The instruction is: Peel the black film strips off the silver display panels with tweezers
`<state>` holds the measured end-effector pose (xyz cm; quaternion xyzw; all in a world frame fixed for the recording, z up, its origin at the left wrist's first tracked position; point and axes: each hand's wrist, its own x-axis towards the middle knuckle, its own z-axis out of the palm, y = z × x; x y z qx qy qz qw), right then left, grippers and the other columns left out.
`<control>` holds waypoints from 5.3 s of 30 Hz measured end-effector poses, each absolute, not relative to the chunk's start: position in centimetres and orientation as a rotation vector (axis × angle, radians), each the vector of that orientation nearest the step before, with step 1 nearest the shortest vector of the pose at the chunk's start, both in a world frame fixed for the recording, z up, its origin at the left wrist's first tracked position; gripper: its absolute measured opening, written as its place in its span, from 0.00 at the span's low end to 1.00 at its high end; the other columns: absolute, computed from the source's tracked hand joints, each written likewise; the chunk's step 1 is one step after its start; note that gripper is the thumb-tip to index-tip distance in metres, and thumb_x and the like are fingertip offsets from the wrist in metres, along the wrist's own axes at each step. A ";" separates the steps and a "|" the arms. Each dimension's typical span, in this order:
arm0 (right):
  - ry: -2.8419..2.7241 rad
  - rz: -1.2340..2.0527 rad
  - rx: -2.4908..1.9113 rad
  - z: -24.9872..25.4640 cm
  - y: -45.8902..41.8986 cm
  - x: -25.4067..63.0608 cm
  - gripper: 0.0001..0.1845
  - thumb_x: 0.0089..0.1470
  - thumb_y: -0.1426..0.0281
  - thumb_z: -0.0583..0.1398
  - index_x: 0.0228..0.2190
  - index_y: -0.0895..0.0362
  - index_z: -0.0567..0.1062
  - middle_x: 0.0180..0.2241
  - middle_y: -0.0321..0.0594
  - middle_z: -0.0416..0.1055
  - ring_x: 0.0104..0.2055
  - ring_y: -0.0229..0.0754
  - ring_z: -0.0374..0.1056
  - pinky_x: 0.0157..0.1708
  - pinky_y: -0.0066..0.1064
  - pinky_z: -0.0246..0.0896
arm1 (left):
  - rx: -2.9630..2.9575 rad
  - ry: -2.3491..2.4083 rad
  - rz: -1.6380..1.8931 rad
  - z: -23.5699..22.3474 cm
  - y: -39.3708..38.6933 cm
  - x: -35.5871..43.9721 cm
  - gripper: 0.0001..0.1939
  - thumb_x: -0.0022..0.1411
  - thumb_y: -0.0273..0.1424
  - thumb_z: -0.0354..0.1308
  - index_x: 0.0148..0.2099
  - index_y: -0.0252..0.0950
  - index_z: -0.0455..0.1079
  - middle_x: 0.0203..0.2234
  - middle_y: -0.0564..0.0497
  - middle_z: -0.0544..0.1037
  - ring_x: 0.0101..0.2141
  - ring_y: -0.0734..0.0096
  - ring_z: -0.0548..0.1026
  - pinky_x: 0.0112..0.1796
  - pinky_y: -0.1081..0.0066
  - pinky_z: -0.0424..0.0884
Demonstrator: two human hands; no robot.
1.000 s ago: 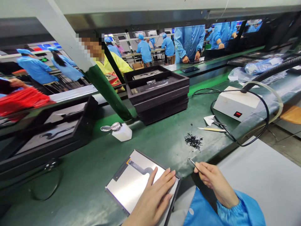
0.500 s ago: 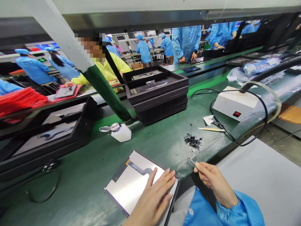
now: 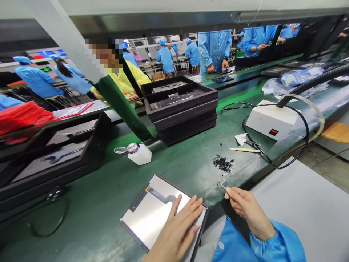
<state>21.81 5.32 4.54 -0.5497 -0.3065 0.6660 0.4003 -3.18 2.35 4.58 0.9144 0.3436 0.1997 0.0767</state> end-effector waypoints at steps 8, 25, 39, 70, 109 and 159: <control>-0.781 1.671 -1.397 4.8 5.3 21.7 0.39 0.29 0.33 0.66 0.21 0.58 0.72 0.12 0.21 0.47 0.15 0.26 0.37 0.16 0.25 0.29 | 2.743 1.033 0.600 4.5 2.4 -3.2 0.22 0.74 0.25 0.47 0.67 0.35 0.58 0.62 0.45 0.69 0.64 0.65 0.63 0.66 0.54 0.48; -0.773 1.641 -1.423 5.1 5.5 21.6 0.41 0.26 0.32 0.66 0.21 0.58 0.72 0.12 0.21 0.47 0.15 0.26 0.38 0.16 0.25 0.29 | 2.748 1.030 0.616 4.4 2.3 -3.2 0.22 0.73 0.25 0.48 0.67 0.34 0.58 0.61 0.44 0.70 0.64 0.66 0.62 0.67 0.56 0.46; -0.793 1.577 -1.419 5.3 5.8 22.1 0.35 0.35 0.37 0.66 0.22 0.57 0.72 0.13 0.22 0.48 0.16 0.27 0.38 0.17 0.26 0.30 | 2.722 1.030 0.617 4.7 2.4 -3.3 0.22 0.74 0.26 0.48 0.68 0.36 0.57 0.61 0.45 0.70 0.64 0.64 0.63 0.66 0.54 0.49; -1.687 0.782 -1.503 7.4 8.1 24.3 0.09 0.57 0.58 0.57 0.29 0.48 0.72 0.21 0.31 0.68 0.23 0.42 0.64 0.27 0.30 0.52 | 2.493 1.206 0.693 10.8 11.6 3.3 0.10 0.68 0.38 0.60 0.49 0.42 0.73 0.39 0.51 0.78 0.43 0.61 0.76 0.49 0.57 0.70; -1.822 0.650 -1.334 1.3 -0.7 21.0 0.14 0.69 0.62 0.52 0.39 0.52 0.75 0.32 0.36 0.76 0.27 0.39 0.74 0.27 0.25 0.66 | 2.963 1.285 0.302 10.9 7.9 -0.4 0.10 0.72 0.28 0.51 0.50 0.32 0.71 0.47 0.41 0.78 0.49 0.51 0.74 0.52 0.48 0.62; -2.251 0.235 -1.190 3.1 -0.3 19.9 0.22 0.72 0.67 0.43 0.30 0.54 0.69 0.24 0.34 0.71 0.19 0.35 0.72 0.20 0.23 0.60 | 2.740 1.032 0.379 5.5 0.8 -3.7 0.42 0.67 0.27 0.54 0.74 0.33 0.35 0.67 0.40 0.59 0.67 0.51 0.53 0.62 0.37 0.30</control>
